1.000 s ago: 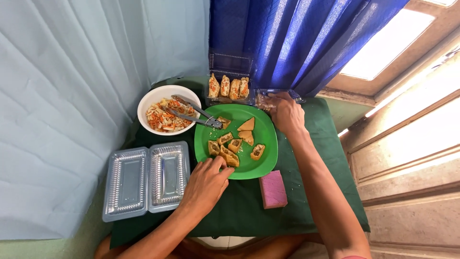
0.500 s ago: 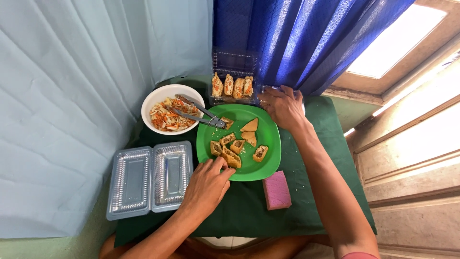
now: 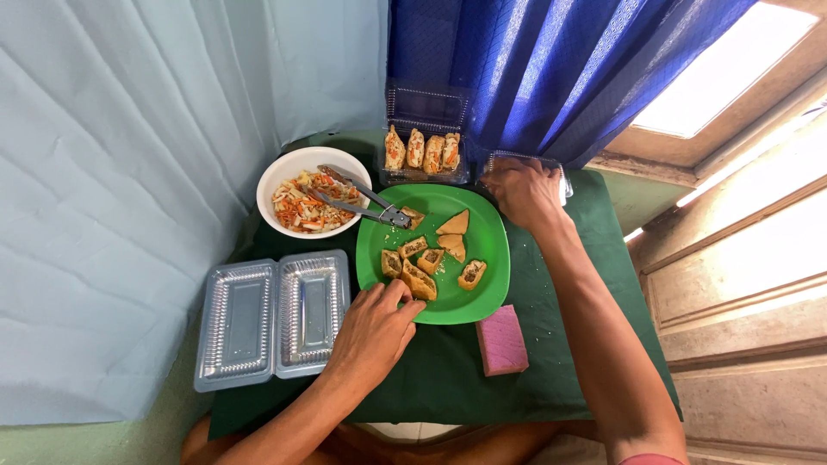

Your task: Filling small pastry shells with a savory mixture using tongs and organizing them in a plastic container for packaging.

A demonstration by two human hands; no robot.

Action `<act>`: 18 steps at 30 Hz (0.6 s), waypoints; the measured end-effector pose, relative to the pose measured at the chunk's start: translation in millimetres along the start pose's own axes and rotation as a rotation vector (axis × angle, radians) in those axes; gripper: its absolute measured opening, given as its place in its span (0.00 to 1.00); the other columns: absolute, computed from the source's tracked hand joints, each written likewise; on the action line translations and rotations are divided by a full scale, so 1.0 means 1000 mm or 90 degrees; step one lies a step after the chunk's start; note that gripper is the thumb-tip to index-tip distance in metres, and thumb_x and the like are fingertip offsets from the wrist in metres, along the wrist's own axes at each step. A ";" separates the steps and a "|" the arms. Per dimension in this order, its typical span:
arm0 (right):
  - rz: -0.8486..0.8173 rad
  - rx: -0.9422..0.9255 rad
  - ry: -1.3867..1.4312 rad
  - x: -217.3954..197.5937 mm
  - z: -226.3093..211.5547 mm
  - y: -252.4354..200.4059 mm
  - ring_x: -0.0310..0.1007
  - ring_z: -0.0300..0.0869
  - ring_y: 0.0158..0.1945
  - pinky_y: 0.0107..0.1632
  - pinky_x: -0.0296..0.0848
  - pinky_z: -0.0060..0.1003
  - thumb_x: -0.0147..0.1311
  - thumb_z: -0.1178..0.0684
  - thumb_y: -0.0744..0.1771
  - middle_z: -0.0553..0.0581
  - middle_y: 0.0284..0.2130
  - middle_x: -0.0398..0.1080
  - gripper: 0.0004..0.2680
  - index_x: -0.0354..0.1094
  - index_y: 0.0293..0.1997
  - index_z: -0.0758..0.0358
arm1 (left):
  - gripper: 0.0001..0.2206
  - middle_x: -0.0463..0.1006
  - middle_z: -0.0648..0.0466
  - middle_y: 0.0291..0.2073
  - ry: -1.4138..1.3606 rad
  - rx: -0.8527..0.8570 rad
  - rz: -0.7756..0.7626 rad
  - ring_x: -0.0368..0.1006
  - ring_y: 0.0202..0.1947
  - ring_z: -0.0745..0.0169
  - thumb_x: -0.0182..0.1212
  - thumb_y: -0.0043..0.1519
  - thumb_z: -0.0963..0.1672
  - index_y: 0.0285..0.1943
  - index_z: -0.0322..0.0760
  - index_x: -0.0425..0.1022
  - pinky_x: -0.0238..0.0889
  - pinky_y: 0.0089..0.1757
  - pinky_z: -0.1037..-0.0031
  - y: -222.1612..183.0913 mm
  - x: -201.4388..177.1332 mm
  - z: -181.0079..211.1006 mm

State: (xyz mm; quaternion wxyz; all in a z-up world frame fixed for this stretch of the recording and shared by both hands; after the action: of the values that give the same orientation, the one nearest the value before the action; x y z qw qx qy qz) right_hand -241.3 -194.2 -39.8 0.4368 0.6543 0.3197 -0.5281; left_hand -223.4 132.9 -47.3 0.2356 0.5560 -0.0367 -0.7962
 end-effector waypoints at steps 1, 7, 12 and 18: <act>-0.001 -0.001 0.001 0.000 0.001 0.000 0.66 0.56 0.57 0.54 0.58 0.65 0.53 0.55 0.66 0.46 0.59 0.71 0.12 0.79 0.52 0.43 | 0.12 0.69 0.54 0.41 0.001 -0.002 0.000 0.67 0.37 0.56 0.62 0.57 0.39 0.49 0.34 0.80 0.64 0.46 0.62 0.000 -0.001 0.000; 0.025 -0.048 0.035 0.008 0.002 0.001 0.64 0.50 0.63 0.60 0.63 0.52 0.56 0.50 0.66 0.47 0.59 0.71 0.11 0.79 0.52 0.42 | 0.11 0.68 0.54 0.41 0.003 0.010 0.005 0.67 0.37 0.55 0.62 0.56 0.39 0.48 0.36 0.79 0.64 0.45 0.62 0.001 -0.003 0.001; -0.001 -0.022 0.011 0.013 0.000 0.005 0.64 0.53 0.57 0.59 0.62 0.53 0.52 0.52 0.67 0.44 0.61 0.68 0.12 0.79 0.51 0.40 | 0.12 0.68 0.54 0.42 0.011 0.010 -0.003 0.67 0.37 0.56 0.63 0.56 0.39 0.49 0.36 0.79 0.64 0.45 0.62 0.000 -0.001 0.000; 0.132 -0.070 0.092 0.006 -0.001 -0.001 0.71 0.50 0.55 0.56 0.67 0.46 0.55 0.57 0.64 0.44 0.55 0.75 0.12 0.78 0.50 0.50 | 0.11 0.68 0.54 0.41 0.014 0.015 0.005 0.66 0.37 0.55 0.62 0.56 0.39 0.48 0.36 0.79 0.64 0.45 0.62 0.000 -0.002 0.001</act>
State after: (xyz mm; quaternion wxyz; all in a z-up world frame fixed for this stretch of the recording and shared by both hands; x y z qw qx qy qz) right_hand -240.5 -193.0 -46.0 0.5002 0.6948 0.3097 -0.4136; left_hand -223.5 133.3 -45.3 0.2327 0.5675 -0.0457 -0.7885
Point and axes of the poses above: each hand's wrist, its own y-axis towards the middle knuckle, its own x-axis out of the palm, z = x × y, the point moved 3 cm from there along y, towards the middle knuckle
